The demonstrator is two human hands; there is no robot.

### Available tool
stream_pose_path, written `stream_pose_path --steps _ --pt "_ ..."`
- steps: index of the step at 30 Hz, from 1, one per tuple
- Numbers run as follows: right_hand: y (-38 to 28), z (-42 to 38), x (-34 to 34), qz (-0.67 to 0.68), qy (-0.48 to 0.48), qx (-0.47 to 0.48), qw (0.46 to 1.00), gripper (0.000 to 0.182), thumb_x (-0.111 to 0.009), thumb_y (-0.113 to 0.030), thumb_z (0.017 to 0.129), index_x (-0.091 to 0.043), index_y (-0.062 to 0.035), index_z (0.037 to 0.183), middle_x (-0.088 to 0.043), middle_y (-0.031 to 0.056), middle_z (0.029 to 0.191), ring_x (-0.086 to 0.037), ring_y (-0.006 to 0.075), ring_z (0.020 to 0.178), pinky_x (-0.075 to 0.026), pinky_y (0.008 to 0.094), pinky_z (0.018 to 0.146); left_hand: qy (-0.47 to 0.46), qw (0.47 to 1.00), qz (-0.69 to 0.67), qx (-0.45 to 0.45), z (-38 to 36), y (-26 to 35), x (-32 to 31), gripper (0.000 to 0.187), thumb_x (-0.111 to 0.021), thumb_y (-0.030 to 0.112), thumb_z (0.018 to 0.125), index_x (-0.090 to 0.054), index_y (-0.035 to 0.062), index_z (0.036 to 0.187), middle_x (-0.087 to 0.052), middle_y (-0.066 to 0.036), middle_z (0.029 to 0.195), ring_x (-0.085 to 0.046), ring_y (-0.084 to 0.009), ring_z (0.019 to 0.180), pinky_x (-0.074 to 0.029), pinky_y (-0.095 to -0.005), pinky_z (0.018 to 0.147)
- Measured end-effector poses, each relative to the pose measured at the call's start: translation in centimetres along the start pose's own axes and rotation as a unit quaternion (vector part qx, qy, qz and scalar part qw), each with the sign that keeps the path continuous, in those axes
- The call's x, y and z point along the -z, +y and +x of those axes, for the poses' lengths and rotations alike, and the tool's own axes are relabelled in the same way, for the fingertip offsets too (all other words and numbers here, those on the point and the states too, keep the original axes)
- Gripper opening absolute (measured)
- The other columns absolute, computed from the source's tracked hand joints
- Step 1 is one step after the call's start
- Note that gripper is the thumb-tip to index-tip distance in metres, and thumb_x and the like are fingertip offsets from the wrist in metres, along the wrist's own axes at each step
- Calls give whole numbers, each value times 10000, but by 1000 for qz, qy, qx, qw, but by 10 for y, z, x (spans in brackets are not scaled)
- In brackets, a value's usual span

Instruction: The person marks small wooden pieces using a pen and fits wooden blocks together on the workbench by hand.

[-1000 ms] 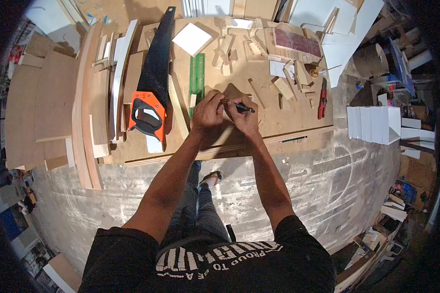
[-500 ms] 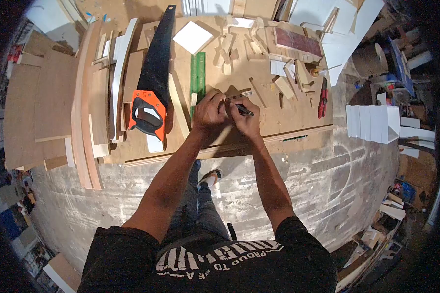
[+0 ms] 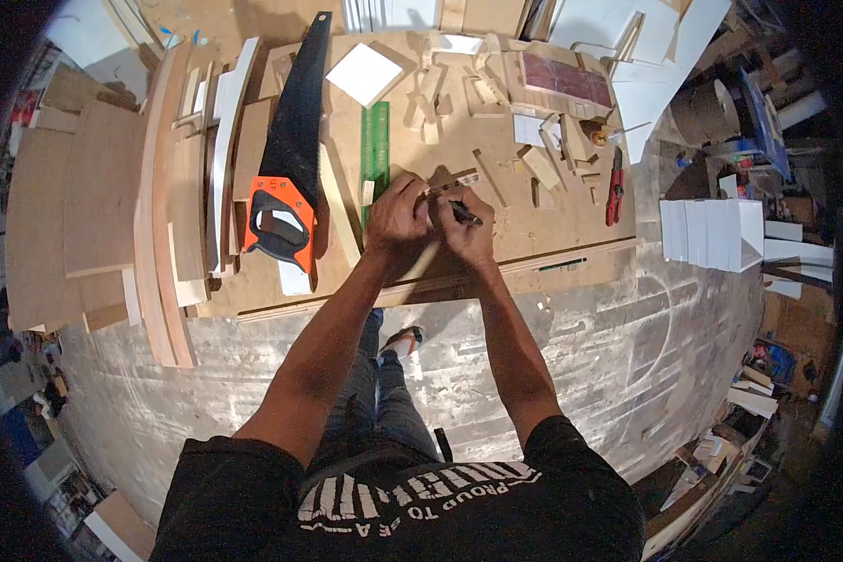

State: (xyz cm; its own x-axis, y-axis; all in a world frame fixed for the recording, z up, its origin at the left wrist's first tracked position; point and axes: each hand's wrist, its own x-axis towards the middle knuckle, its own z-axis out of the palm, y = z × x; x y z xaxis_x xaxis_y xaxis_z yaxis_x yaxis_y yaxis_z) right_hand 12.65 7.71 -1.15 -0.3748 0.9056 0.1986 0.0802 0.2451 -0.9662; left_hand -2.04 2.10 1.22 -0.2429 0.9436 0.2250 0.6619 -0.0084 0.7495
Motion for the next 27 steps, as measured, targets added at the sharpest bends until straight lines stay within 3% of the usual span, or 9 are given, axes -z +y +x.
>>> stream_pose_path --steps 4,7,10,14,17,20,23,27 --pt "2 0 -5 -6 15 43 999 76 -627 -67 939 -635 6 920 -641 33 789 -535 53 696 -461 235 606 5 1000 3 -5 0 1 1 288 -602 88 836 -592 24 1117 -593 -161 1048 -611 -390 974 -508 -470 835" --pt "-18 1 0 1 6 8 1000 38 -644 -17 885 -642 -4 920 -690 126 904 -636 164 763 -514 290 695 -13 1000 0 16 0 6 3 294 -603 95 836 -591 22 1120 -590 -163 1052 -607 -387 988 -504 -471 844" --pt "-17 1 0 33 36 -26 998 25 -625 -20 903 -638 -2 914 -693 117 907 -632 155 781 -511 290 704 -21 1000 8 21 0 4 2 287 -603 93 838 -591 18 1114 -591 -166 1050 -605 -386 992 -501 -468 853" --pt "-6 1 -1 -27 18 52 998 71 -637 -28 889 -633 14 947 -691 128 903 -636 181 798 -511 313 708 -12 1000 15 18 0 -2 -2 273 -605 89 834 -596 23 1099 -593 -164 1061 -606 -386 999 -502 -461 862" --pt "-18 0 0 27 46 -37 998 69 -638 -36 894 -631 9 946 -682 118 869 -634 176 759 -512 308 688 -15 999 13 33 -1 0 -2 254 -606 82 827 -606 33 1076 -606 -157 1085 -612 -376 1023 -510 -444 876" --pt "-4 4 -4 -54 34 127 990 49 -600 -44 937 -625 -5 920 -678 80 850 -610 123 712 -504 282 643 -7 1000 11 13 1 5 2 261 -601 86 831 -600 31 1086 -600 -161 1078 -609 -382 1013 -508 -452 867" --pt "-29 4 -1 -18 76 17 997 72 -594 -55 945 -615 -4 898 -671 68 831 -600 103 701 -501 273 618 5 1000 7 0 0 0 -2 257 -588 90 841 -592 24 1090 -583 -168 1043 -601 -398 980 -497 -475 836" --pt "-9 2 -4 -62 39 82 994 64 -607 -58 935 -618 -2 906 -666 64 798 -599 115 685 -496 278 600 2 1000 12 13 -1 -1 -3 249 -601 74 830 -604 29 1075 -605 -161 1067 -613 -385 1002 -510 -449 866"
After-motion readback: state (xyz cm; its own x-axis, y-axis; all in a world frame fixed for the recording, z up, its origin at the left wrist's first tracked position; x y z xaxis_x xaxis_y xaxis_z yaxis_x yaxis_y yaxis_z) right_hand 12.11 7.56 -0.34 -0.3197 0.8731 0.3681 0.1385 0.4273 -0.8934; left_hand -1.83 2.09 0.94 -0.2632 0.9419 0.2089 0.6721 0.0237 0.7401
